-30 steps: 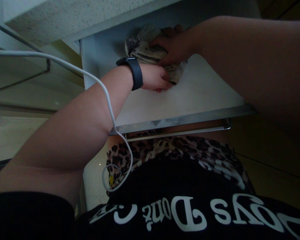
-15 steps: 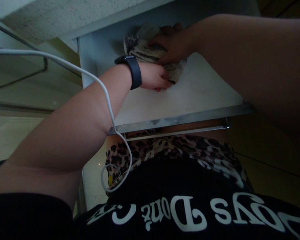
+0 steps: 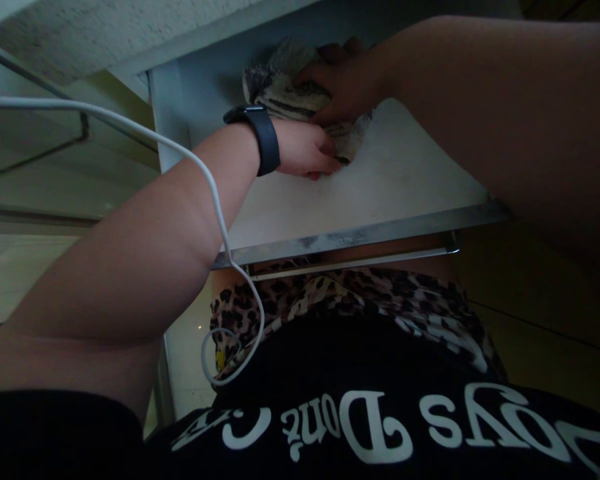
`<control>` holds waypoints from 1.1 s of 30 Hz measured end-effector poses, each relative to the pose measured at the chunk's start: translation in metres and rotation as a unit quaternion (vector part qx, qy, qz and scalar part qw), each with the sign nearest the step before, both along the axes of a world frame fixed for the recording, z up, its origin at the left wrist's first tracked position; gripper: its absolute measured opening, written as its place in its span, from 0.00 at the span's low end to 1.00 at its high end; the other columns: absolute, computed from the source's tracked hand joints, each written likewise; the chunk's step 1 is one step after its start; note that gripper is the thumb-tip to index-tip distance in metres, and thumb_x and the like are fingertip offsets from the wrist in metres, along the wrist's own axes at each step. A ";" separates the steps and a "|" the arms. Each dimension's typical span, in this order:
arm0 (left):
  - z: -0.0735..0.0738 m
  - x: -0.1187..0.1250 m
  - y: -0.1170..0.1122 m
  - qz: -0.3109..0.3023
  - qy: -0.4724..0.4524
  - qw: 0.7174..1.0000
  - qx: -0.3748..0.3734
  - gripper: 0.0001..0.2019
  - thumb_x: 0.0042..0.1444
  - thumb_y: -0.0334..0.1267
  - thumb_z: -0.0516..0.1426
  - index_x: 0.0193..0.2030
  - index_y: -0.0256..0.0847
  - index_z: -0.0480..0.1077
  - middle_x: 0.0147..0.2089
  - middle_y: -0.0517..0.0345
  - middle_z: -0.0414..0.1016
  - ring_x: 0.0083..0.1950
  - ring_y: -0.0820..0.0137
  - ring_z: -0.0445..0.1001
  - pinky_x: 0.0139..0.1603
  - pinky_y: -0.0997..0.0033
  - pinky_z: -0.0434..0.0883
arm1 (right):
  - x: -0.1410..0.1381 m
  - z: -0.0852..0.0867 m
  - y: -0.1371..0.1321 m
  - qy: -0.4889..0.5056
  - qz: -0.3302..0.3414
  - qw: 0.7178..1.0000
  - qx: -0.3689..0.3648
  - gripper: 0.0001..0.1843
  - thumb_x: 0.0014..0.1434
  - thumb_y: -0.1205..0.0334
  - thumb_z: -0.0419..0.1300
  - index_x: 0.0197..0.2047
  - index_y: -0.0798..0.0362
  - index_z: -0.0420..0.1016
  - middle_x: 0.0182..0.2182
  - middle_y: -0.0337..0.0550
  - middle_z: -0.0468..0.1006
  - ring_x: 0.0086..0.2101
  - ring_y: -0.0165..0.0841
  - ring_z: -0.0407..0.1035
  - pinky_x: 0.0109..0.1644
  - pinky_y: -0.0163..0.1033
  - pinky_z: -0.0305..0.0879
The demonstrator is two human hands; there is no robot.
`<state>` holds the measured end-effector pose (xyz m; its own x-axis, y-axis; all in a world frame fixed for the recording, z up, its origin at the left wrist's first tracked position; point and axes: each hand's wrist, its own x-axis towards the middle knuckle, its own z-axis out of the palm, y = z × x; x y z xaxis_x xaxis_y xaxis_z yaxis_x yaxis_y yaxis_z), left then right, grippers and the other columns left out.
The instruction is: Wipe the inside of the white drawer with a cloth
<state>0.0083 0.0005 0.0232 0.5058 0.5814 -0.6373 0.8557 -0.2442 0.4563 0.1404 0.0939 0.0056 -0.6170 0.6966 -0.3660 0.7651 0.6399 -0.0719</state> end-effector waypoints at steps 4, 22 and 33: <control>0.000 0.000 0.000 -0.013 0.000 1.000 0.010 0.25 0.64 0.57 0.51 0.44 0.36 0.76 0.42 0.46 0.79 0.36 0.67 0.70 0.39 0.67 0.64 | 0.000 0.002 0.000 -0.004 0.005 1.000 0.004 0.53 0.59 0.30 0.62 0.81 0.28 0.45 0.77 0.49 0.46 0.75 0.65 0.45 0.78 0.69 0.50; 0.002 0.002 -0.001 -0.007 -0.005 1.000 0.010 0.23 0.65 0.55 0.52 0.42 0.35 0.76 0.41 0.45 0.79 0.37 0.65 0.73 0.39 0.66 0.66 | 0.000 0.001 0.000 -0.001 -0.007 1.000 0.010 0.52 0.59 0.33 0.63 0.81 0.28 0.47 0.77 0.47 0.46 0.75 0.65 0.45 0.78 0.70 0.50; 0.000 0.001 -0.001 0.010 -0.012 1.000 0.004 0.21 0.64 0.53 0.53 0.43 0.38 0.77 0.41 0.47 0.79 0.37 0.66 0.72 0.39 0.66 0.65 | -0.002 0.002 -0.003 -0.005 -0.007 1.000 0.013 0.51 0.60 0.32 0.61 0.81 0.28 0.46 0.77 0.46 0.45 0.76 0.64 0.45 0.78 0.68 0.50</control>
